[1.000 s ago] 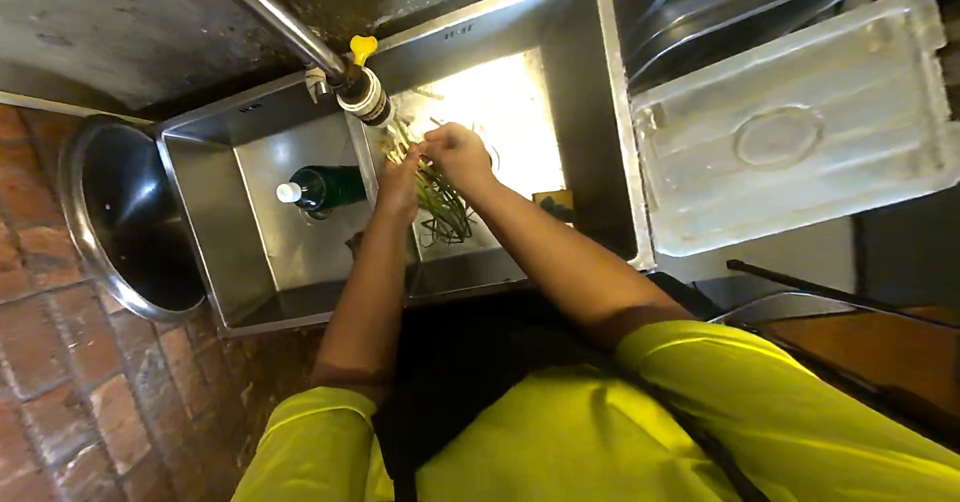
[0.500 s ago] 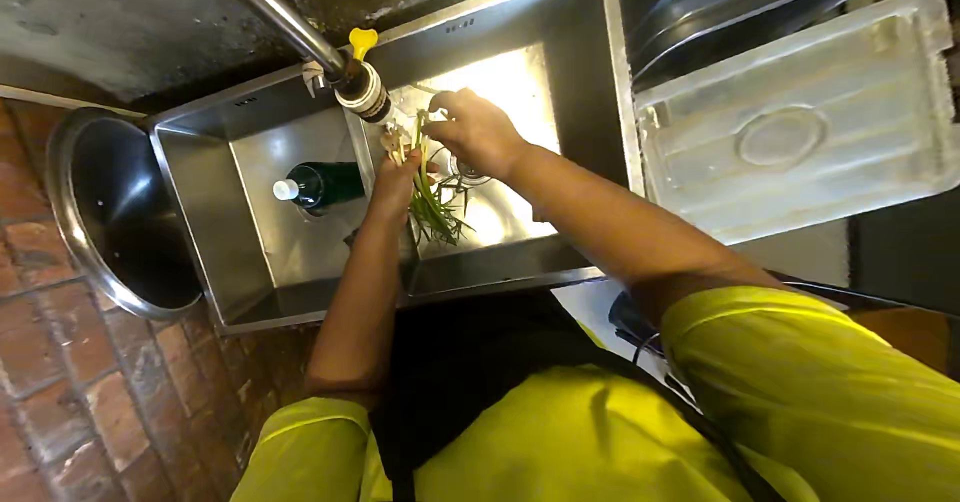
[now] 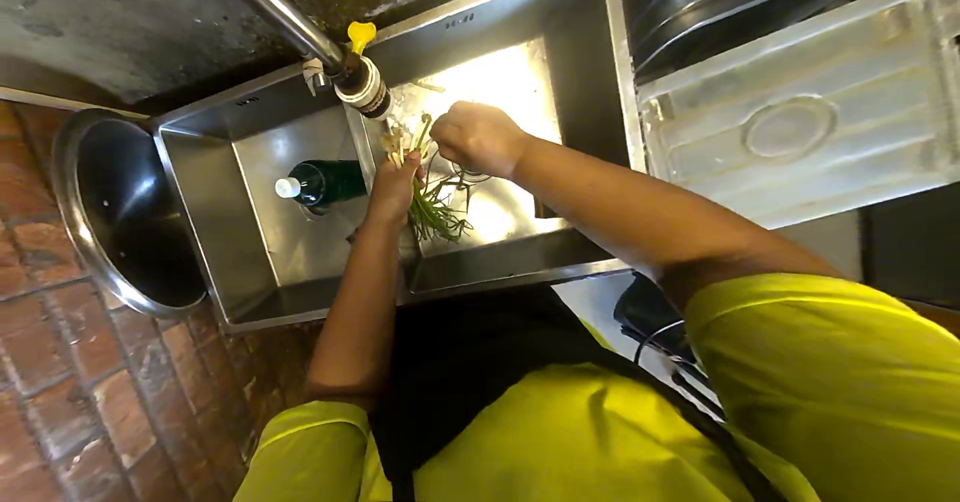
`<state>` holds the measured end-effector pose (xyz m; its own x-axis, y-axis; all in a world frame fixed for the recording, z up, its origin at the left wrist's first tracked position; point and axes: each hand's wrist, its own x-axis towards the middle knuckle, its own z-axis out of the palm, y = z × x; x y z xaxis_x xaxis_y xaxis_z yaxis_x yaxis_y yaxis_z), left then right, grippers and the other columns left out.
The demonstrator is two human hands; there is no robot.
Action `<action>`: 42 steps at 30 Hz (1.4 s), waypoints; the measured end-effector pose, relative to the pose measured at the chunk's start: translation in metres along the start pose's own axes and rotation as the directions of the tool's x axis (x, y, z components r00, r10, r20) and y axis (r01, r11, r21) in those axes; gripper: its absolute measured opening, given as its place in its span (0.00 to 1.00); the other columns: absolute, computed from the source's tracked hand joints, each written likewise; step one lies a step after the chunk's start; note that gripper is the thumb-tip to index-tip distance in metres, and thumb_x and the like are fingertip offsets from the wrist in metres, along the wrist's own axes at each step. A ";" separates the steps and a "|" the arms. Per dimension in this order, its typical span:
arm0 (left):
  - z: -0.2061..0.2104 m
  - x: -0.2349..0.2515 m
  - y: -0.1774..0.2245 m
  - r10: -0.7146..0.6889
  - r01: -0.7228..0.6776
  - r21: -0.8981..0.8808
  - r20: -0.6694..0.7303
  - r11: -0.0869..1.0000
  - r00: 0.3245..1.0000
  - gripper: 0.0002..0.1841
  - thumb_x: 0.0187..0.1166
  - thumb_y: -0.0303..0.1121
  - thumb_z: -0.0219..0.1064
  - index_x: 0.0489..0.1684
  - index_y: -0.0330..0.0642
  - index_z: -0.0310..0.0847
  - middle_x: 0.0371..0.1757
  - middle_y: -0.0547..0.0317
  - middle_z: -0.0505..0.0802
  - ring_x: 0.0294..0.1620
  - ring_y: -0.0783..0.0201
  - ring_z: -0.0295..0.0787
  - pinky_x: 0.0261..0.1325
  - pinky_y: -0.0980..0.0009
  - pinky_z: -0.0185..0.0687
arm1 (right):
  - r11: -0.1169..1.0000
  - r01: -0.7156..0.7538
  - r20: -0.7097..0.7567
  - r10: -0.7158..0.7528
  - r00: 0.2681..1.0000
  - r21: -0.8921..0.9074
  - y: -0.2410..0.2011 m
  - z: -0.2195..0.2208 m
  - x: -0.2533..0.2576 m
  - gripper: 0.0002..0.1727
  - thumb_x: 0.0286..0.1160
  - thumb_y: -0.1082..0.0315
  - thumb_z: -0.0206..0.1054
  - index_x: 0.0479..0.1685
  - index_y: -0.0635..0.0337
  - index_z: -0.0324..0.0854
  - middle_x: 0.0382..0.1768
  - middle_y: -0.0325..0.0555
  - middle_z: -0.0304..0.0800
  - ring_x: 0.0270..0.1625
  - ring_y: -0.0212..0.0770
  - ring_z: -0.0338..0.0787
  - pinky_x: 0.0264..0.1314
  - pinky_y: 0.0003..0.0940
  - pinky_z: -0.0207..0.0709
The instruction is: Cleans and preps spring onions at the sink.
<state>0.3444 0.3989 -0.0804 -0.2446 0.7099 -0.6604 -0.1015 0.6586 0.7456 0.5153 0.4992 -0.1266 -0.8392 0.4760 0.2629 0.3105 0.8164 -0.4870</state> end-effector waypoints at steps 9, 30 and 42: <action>0.002 0.001 0.011 0.046 -0.047 -0.023 -0.058 0.999 0.997 0.09 0.91 0.35 0.58 0.51 0.38 0.76 0.27 0.64 0.81 0.26 0.72 0.79 0.36 0.75 0.80 | 0.373 -0.611 0.142 0.765 0.629 0.698 -0.023 0.001 0.015 0.15 0.87 0.64 0.59 0.54 0.62 0.88 0.46 0.47 0.95 0.48 0.38 0.93 0.60 0.41 0.86; 0.008 -0.004 0.012 0.005 -0.006 -0.009 -0.105 1.000 0.994 0.11 0.92 0.38 0.57 0.49 0.39 0.75 0.27 0.65 0.80 0.26 0.72 0.78 0.35 0.76 0.79 | 0.825 -0.374 -0.040 0.430 0.902 0.423 -0.025 0.005 0.009 0.15 0.84 0.66 0.59 0.49 0.64 0.91 0.41 0.52 0.95 0.46 0.46 0.94 0.56 0.45 0.86; 0.003 -0.004 0.013 -0.072 0.073 0.015 -0.072 0.997 0.995 0.11 0.92 0.37 0.57 0.53 0.37 0.77 0.26 0.64 0.80 0.24 0.72 0.77 0.33 0.77 0.78 | 0.824 -0.359 0.030 0.385 0.922 0.439 0.008 -0.013 0.020 0.18 0.91 0.68 0.54 0.70 0.62 0.82 0.61 0.57 0.86 0.63 0.49 0.89 0.72 0.44 0.81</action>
<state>0.3468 0.4057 -0.0683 -0.3054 0.6410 -0.7041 -0.1047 0.7124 0.6939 0.5066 0.5197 -0.1144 -0.6677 0.7439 0.0298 0.3605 0.3580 -0.8613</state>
